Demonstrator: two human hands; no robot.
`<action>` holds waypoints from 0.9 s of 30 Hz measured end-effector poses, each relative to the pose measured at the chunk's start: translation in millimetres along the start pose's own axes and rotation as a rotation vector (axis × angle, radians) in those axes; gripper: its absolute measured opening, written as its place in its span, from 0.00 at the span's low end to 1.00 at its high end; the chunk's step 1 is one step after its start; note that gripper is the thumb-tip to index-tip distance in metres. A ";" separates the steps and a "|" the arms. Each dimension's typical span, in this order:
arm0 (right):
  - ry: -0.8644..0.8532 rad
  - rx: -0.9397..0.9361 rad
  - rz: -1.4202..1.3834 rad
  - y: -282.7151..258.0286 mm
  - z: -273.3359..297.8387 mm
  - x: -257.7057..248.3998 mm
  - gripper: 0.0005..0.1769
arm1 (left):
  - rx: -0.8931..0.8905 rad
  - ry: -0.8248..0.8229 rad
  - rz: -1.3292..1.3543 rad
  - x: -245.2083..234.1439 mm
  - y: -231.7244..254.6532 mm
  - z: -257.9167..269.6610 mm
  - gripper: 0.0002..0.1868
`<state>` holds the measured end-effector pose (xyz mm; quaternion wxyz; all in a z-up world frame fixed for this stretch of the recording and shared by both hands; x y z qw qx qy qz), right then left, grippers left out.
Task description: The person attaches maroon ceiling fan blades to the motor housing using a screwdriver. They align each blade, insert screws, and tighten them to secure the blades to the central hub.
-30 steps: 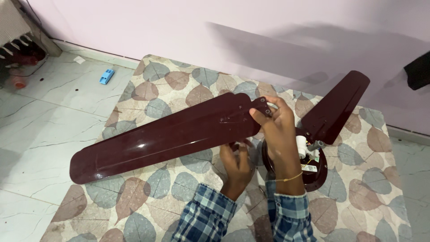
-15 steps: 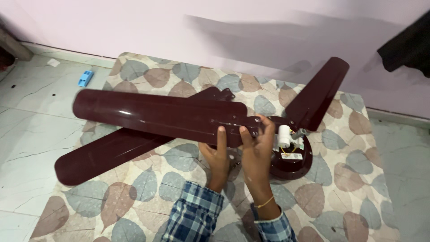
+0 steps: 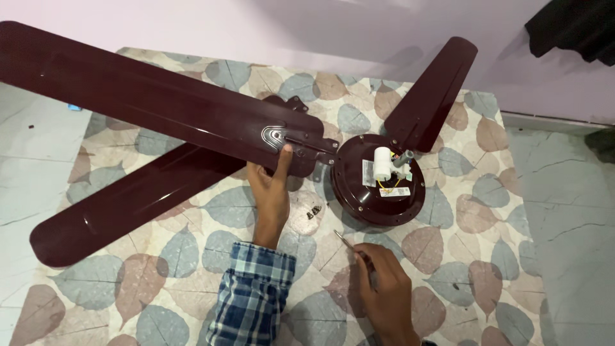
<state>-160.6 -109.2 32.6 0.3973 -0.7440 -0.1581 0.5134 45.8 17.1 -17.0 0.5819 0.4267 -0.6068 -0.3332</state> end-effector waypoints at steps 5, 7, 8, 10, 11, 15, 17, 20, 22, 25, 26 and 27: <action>0.033 -0.132 0.043 -2.4 -4.0 -0.6 0.14 | -0.120 0.012 0.113 -0.2 -3.4 8.6 0.24; 0.027 -0.160 0.063 -4.9 -6.9 -0.1 0.15 | -0.131 0.029 0.177 0.2 -4.1 12.5 0.25; 0.024 -0.165 0.083 -6.4 -9.9 0.9 0.15 | -0.130 0.037 0.209 0.4 -3.7 11.9 0.25; 0.018 -0.210 0.121 -11.5 -13.9 1.9 0.14 | -0.108 0.038 0.207 0.2 -1.7 10.2 0.23; 0.015 -0.250 0.138 -14.3 -15.8 2.4 0.14 | -0.093 0.039 0.206 -0.3 -0.8 9.5 0.23; -0.048 -0.328 0.155 -22.0 -27.3 10.2 0.12 | -0.025 0.045 0.110 -1.4 0.6 8.6 0.22; -0.087 -0.385 0.116 -27.6 -32.1 17.2 0.13 | -0.011 0.037 0.092 -1.3 2.6 8.5 0.22; -0.089 -0.482 0.112 -35.1 -43.2 32.0 0.19 | -0.269 0.098 0.045 0.6 2.9 9.8 0.22; -0.090 -0.507 0.155 -36.9 -47.7 40.8 0.21 | -0.146 0.042 0.001 1.1 4.6 10.8 0.20; -0.114 -0.500 0.223 -34.9 -52.6 49.2 0.20 | -0.056 0.002 -0.038 0.9 3.5 11.2 0.22; -0.124 -0.500 0.226 -33.4 -52.5 49.5 0.20 | -0.046 -0.004 -0.046 0.9 1.9 12.5 0.22; -0.135 -0.501 0.229 -32.0 -52.2 48.8 0.20 | -0.084 0.012 -0.016 0.7 -0.3 13.2 0.23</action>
Point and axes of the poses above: each hand's wrist, its own z-axis away from the middle knuckle, its own x-axis out of the palm, y = z × x, the point moved 1 cm from there along -z, towards the middle knuckle, and after that the axes turned 4 degrees about -z, right-handed, at the moved point
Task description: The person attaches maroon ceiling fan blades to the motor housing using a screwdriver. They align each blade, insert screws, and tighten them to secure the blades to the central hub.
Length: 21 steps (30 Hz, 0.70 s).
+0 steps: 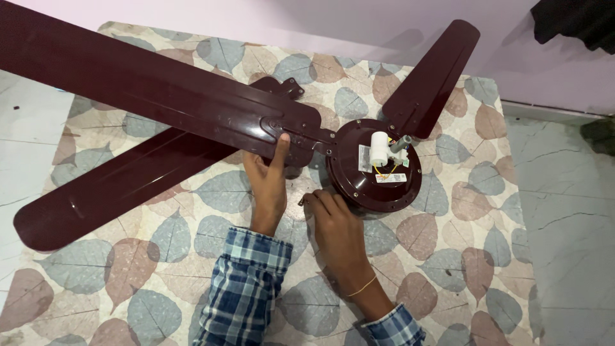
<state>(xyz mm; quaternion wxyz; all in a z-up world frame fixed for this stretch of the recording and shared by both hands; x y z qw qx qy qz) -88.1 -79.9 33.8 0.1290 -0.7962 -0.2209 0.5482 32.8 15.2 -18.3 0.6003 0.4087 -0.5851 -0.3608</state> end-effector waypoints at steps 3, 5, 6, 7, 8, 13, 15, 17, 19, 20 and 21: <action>0.001 0.024 -0.003 -0.6 -1.0 -3.2 0.15 | -0.040 0.032 0.030 -0.7 -2.6 -5.7 0.26; 0.005 -0.013 -0.024 -2.8 0.4 -8.4 0.15 | 0.011 0.041 -0.030 -4.2 -3.7 -9.3 0.27; 0.006 -0.031 -0.034 -4.0 1.1 -11.1 0.15 | 0.003 0.057 -0.050 -6.5 -4.6 -11.1 0.27; -0.003 -0.043 -0.037 -5.3 1.7 -13.4 0.16 | -0.004 0.076 -0.071 -9.8 -4.9 -12.8 0.28; -0.011 -0.055 -0.039 -6.4 2.3 -15.5 0.17 | -0.011 0.094 -0.091 -12.8 -5.1 -14.3 0.29; 0.004 -0.030 -0.072 -8.9 1.1 -17.6 0.15 | 0.058 0.103 0.128 -18.6 -2.1 -20.7 0.26; 0.032 -0.016 -0.104 -7.6 2.4 -18.0 0.15 | 0.049 0.112 0.159 -19.2 -1.2 -21.7 0.27; 0.033 -0.017 -0.165 -4.9 4.0 -18.7 0.16 | 0.045 0.117 0.182 -18.9 -1.0 -22.7 0.26; 0.026 -0.020 -0.203 -2.5 4.8 -19.2 0.16 | 0.052 0.105 0.197 -17.2 -0.5 -23.0 0.26; 0.020 -0.023 -0.210 -1.7 5.1 -19.0 0.16 | 0.055 0.099 0.204 -16.5 0.0 -22.8 0.26; 0.013 -0.026 -0.218 -0.9 5.4 -18.5 0.16 | 0.045 0.101 0.206 -15.8 0.3 -22.2 0.26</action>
Point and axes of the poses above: each hand's wrist, its own z-axis away from the middle knuckle, its own x-axis out of the palm, y = z × x, the point moved 1 cm from there along -z, towards the middle knuckle, and after that the axes turned 4 degrees about -z, right-handed, at the moved point
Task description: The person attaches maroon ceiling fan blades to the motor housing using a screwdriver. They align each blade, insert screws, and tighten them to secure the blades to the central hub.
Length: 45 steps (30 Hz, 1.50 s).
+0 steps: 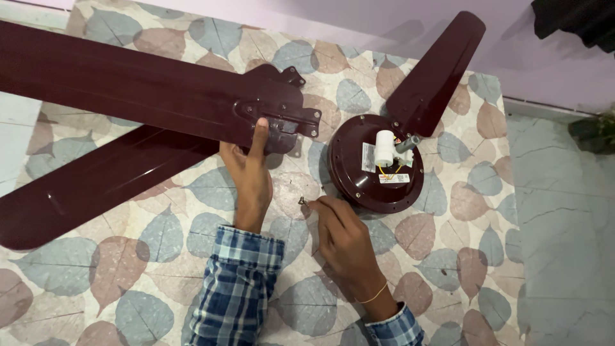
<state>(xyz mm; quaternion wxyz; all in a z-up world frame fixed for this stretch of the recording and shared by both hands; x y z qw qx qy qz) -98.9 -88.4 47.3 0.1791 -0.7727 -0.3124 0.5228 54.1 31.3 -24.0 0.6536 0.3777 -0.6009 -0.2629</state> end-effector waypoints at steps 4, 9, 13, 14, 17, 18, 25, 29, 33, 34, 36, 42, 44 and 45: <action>-0.028 -0.013 -0.076 5.1 0.7 3.1 0.14 | -0.005 -0.020 0.008 3.4 2.5 2.1 0.26; 0.037 -0.120 -0.084 10.4 6.7 2.1 0.12 | -0.012 -0.029 -0.065 3.8 3.5 6.7 0.24; 0.176 -0.133 -0.064 18.4 7.7 -2.3 0.11 | 0.016 -0.030 -0.103 5.1 0.2 9.5 0.24; 0.224 -0.149 -0.051 21.7 5.7 -2.8 0.09 | 0.023 -0.024 -0.100 4.7 -0.1 10.4 0.25; 0.343 -0.151 0.011 27.4 7.3 -11.6 0.08 | -0.016 -0.046 -0.138 3.6 0.5 12.3 0.25; 0.383 -0.142 0.038 29.0 8.5 -15.5 0.08 | -0.017 -0.041 -0.139 4.5 0.6 12.2 0.25; 0.473 -0.057 0.097 36.1 -1.3 -38.7 0.09 | -0.048 -0.040 -0.183 9.7 1.3 17.8 0.30; 0.387 -0.036 0.114 32.3 -27.6 -66.2 0.09 | -0.131 -0.048 -0.270 12.4 8.9 21.9 0.27; 0.179 -0.077 0.102 31.1 -68.9 -86.7 0.06 | -0.053 -0.077 -0.292 17.9 16.1 23.0 0.19; 0.111 -0.104 0.113 32.3 -81.1 -89.0 0.06 | -0.087 -0.061 -0.276 18.6 16.6 23.7 0.18; -0.028 -0.155 0.133 35.3 -104.3 -91.1 0.07 | -0.082 -0.059 -0.278 19.5 16.6 23.8 0.17; -0.377 -0.060 0.026 43.4 -146.2 -87.2 0.07 | -0.027 -0.097 -0.326 19.3 15.6 28.8 0.16; -0.376 -0.055 0.047 41.8 -148.9 -84.0 0.07 | -0.043 -0.116 -0.365 19.8 15.6 29.0 0.15; -0.373 -0.053 0.056 41.3 -149.8 -82.1 0.07 | -0.057 -0.113 -0.354 20.3 15.4 28.1 0.15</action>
Point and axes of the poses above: each hand's wrist, its own z-axis away from the middle knuckle, its own x-axis out of the palm, y = z × x, the point moved 1 cm from there along -z, towards the middle knuckle, and after that the axes turned 4 degrees about -z, right-handed, at the moved point
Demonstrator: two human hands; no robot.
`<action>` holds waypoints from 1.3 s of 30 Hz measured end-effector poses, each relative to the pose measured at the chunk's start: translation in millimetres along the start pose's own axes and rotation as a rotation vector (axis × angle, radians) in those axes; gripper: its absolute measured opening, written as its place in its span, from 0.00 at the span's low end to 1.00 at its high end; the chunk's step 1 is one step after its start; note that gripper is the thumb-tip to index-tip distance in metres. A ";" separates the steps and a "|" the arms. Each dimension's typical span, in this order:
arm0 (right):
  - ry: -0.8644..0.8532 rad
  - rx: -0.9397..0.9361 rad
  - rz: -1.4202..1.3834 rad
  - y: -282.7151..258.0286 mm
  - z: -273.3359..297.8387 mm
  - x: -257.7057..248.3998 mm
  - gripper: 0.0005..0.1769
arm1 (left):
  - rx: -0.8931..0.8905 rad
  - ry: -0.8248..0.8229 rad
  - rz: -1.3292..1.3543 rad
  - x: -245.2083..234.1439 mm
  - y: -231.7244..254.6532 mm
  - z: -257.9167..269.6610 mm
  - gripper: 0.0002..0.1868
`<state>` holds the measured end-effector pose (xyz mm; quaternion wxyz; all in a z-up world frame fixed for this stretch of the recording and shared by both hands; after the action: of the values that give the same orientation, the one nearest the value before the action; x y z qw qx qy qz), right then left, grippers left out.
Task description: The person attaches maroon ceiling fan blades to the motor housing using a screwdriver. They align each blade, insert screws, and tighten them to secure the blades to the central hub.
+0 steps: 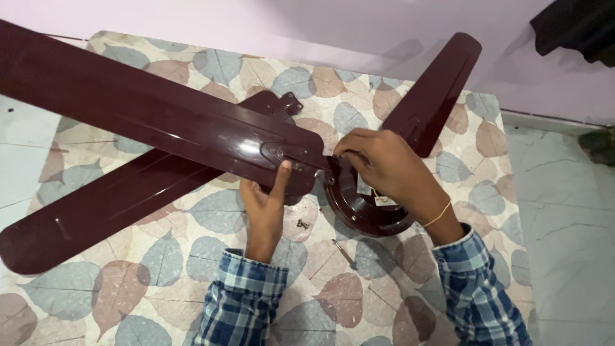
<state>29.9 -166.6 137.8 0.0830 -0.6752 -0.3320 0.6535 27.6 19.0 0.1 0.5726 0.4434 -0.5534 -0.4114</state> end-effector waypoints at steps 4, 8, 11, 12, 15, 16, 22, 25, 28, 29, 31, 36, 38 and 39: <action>0.025 0.047 0.107 0.4 5.1 6.1 0.07 | -0.004 0.006 -0.001 0.5 -3.8 3.4 0.16; -0.025 0.135 0.205 3.1 2.2 9.2 0.08 | 0.008 0.022 -0.007 2.3 -4.8 3.4 0.16; -0.036 0.097 0.209 3.2 -0.3 10.8 0.09 | 0.005 0.027 -0.007 3.1 -4.3 3.0 0.16; -0.037 0.078 0.202 3.0 -0.7 11.8 0.09 | 0.009 0.026 -0.006 3.0 -4.0 3.0 0.16; -0.045 0.068 0.166 4.5 -1.4 13.9 0.09 | 0.004 0.032 -0.013 2.6 -3.5 4.7 0.17; -0.055 0.073 0.168 5.2 -1.7 14.4 0.10 | -0.006 0.039 -0.022 2.8 -3.4 4.9 0.17; -0.079 0.122 0.129 8.1 0.8 18.9 0.10 | 0.000 0.037 0.022 3.2 -5.1 4.8 0.17; -0.069 0.137 0.113 8.6 2.1 20.1 0.10 | 0.017 0.032 0.025 2.9 -5.8 3.5 0.17; -0.056 0.104 0.113 8.3 2.3 20.5 0.10 | 0.029 0.034 0.006 2.0 -4.7 2.5 0.16; -0.052 0.099 0.104 8.4 3.1 20.9 0.10 | 0.032 0.034 -0.005 2.0 -4.4 2.6 0.15; -0.043 0.087 0.091 8.7 4.3 22.3 0.10 | 0.036 0.030 -0.019 1.8 -3.3 2.7 0.15; -0.010 0.037 0.108 10.0 8.5 27.4 0.10 | 0.014 0.024 -0.031 2.1 -0.6 2.4 0.15; -0.015 0.016 0.107 11.0 8.0 27.7 0.10 | 0.008 0.021 -0.027 1.8 0.2 2.0 0.15; -0.017 0.007 0.106 11.3 8.4 28.0 0.09 | 0.012 0.016 -0.018 1.6 0.4 2.3 0.15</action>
<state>23.7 -162.4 107.4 0.0479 -0.6858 -0.2941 0.6640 25.3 17.4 0.9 0.5707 0.4551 -0.5472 -0.4095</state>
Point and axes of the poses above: each hand's wrist, its own z-axis away from the middle knuckle, its own x-axis out of the palm, y = z × x, the point moved 1 cm from there along -z, towards the middle knuckle, and after that the axes turned 4 degrees about -z, right-handed, at the moved point
